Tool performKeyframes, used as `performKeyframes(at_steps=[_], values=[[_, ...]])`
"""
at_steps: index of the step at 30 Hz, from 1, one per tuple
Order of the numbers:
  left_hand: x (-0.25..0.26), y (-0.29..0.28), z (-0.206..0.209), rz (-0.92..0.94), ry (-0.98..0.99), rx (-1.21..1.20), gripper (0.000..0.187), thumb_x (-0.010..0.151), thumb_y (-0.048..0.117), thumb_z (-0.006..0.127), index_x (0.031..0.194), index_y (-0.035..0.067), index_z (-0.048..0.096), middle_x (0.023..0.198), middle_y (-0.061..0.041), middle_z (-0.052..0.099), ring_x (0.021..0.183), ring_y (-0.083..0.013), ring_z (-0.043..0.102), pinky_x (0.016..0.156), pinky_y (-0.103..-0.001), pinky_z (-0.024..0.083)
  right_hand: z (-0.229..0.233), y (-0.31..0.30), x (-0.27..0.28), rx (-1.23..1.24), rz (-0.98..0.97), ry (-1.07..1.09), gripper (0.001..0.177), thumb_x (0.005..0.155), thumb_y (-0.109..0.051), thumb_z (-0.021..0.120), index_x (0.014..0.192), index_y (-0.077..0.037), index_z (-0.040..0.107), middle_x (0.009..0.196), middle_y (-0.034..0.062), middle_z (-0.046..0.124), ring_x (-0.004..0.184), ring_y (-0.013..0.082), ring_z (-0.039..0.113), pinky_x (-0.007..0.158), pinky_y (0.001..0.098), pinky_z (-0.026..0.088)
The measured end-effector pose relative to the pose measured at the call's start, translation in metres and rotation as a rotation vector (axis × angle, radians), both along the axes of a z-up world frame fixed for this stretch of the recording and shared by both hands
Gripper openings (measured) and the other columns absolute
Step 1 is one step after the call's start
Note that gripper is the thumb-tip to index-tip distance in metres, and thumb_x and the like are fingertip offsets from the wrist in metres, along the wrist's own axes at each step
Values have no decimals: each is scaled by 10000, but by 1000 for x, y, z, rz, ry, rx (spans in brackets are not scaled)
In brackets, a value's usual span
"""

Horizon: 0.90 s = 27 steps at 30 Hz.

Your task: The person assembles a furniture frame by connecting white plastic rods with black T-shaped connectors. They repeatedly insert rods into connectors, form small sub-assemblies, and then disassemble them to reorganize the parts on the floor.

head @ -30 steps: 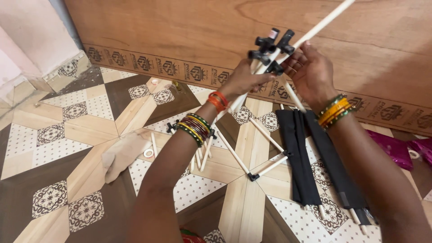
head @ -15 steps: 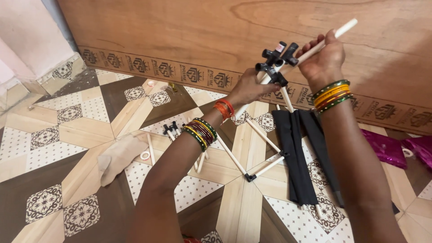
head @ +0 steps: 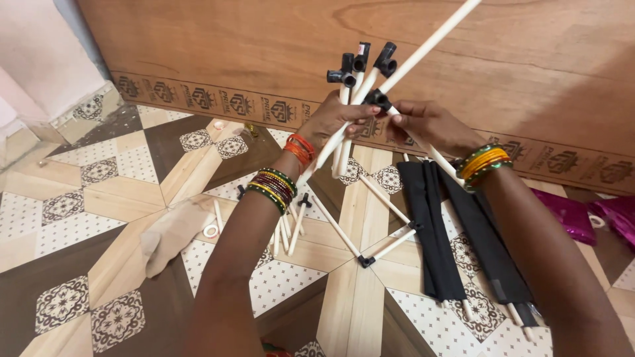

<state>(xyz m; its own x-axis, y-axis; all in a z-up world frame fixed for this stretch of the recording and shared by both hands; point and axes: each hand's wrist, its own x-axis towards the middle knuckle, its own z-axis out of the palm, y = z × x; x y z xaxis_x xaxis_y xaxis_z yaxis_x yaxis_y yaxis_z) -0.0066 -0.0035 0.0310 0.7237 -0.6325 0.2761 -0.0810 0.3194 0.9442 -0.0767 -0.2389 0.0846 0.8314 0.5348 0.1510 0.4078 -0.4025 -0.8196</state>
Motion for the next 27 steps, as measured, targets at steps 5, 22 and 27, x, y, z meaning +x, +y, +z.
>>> performKeyframes(at_steps=[5, 22, 27], values=[[1, 7, 4, 66, 74, 88, 242, 920, 240, 736, 1019, 19, 741, 675, 35, 622, 468, -18, 543, 395, -152, 423, -18, 1, 1, -46, -148, 47, 310, 1109, -295, 455, 1125, -74, 671, 676, -10, 442, 554, 103, 388, 493, 293, 356], [-11, 4, 16, 183, -226, 114, 267, 910, 233, 810, 883, 4, 675, 668, 2, 621, 494, -39, 542, 416, -174, 417, -29, 11, -5, -23, -272, -294, 279, 1109, -283, 497, 983, -69, 624, 641, -50, 478, 530, 80, 397, 440, 273, 334], [-35, 28, 28, 142, -300, 114, 404, 847, 182, 849, 1133, 72, 586, 708, -17, 671, 519, -35, 582, 416, -178, 447, -39, 5, -11, 385, 97, 362, 319, 1106, -352, 447, 950, -107, 579, 620, -97, 388, 486, 55, 293, 402, 226, 255]])
